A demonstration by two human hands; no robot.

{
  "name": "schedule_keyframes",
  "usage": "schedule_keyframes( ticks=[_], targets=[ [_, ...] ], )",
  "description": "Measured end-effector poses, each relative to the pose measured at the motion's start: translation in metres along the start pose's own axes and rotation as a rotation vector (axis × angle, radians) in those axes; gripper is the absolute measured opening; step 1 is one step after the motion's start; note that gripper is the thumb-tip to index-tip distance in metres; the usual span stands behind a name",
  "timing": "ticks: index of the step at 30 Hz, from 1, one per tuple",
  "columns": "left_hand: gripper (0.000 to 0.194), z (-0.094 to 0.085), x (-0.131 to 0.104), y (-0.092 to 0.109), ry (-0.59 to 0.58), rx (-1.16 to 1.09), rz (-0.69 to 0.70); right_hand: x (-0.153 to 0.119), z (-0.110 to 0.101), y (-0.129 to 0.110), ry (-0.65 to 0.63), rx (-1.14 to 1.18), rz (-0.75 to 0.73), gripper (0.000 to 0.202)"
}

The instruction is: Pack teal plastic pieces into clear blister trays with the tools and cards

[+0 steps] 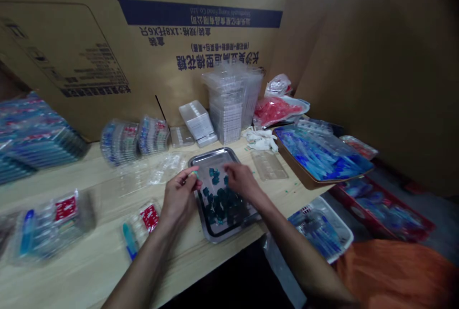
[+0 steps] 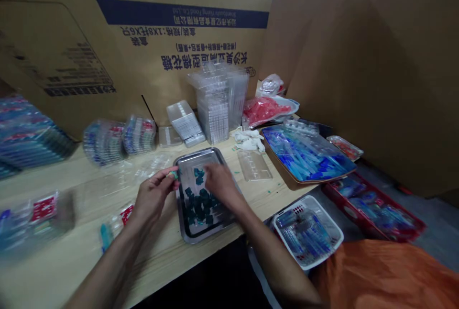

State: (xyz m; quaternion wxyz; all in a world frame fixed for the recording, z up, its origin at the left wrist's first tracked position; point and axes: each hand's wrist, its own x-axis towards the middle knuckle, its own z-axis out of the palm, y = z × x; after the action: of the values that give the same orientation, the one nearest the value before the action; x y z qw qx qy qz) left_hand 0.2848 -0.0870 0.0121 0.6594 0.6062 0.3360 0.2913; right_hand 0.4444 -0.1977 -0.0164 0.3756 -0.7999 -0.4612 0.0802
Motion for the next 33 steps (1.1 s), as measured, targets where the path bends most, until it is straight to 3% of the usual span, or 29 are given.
schedule_keyframes(
  ticks=[3,5,8,13,16,19,21,24,26,30,33],
  targets=[
    [0.026,-0.008,0.002,0.013,-0.066,-0.324,-0.290,0.034,-0.028,0.033,0.087,-0.527,0.085,0.031],
    [0.030,-0.012,0.001,0.020,-0.114,-0.452,-0.389,0.057,-0.037,0.053,0.018,-0.737,0.075,0.032],
    [0.036,-0.015,-0.004,0.026,-0.166,-0.565,-0.460,0.080,-0.034,0.075,-0.105,-0.838,0.034,0.032],
    [0.036,-0.019,-0.009,0.022,-0.188,-0.601,-0.472,0.092,-0.025,0.088,-0.126,-0.848,0.020,0.032],
    [0.037,-0.020,-0.008,0.014,-0.182,-0.503,-0.391,0.089,-0.028,0.082,-0.077,-0.847,0.024,0.032],
    [0.032,-0.013,-0.005,0.001,-0.167,-0.327,-0.199,0.075,-0.026,0.064,0.055,-0.761,0.037,0.031],
    [0.030,-0.003,0.000,-0.009,-0.159,-0.208,-0.077,0.062,-0.016,0.050,0.095,-0.512,-0.014,0.025],
    [0.031,0.018,0.017,-0.022,-0.133,-0.067,0.048,0.047,0.005,0.033,0.014,-0.009,-0.093,0.017],
    [0.027,0.031,0.035,-0.027,-0.111,0.035,0.133,0.046,0.017,0.028,-0.024,0.147,-0.077,0.014],
    [0.026,0.050,0.076,-0.033,-0.105,0.313,0.238,0.064,0.024,0.032,0.006,0.137,0.000,0.015],
    [0.033,0.057,0.099,-0.037,-0.120,0.394,0.271,0.079,0.021,0.039,0.032,0.102,0.058,0.016]
  ],
)
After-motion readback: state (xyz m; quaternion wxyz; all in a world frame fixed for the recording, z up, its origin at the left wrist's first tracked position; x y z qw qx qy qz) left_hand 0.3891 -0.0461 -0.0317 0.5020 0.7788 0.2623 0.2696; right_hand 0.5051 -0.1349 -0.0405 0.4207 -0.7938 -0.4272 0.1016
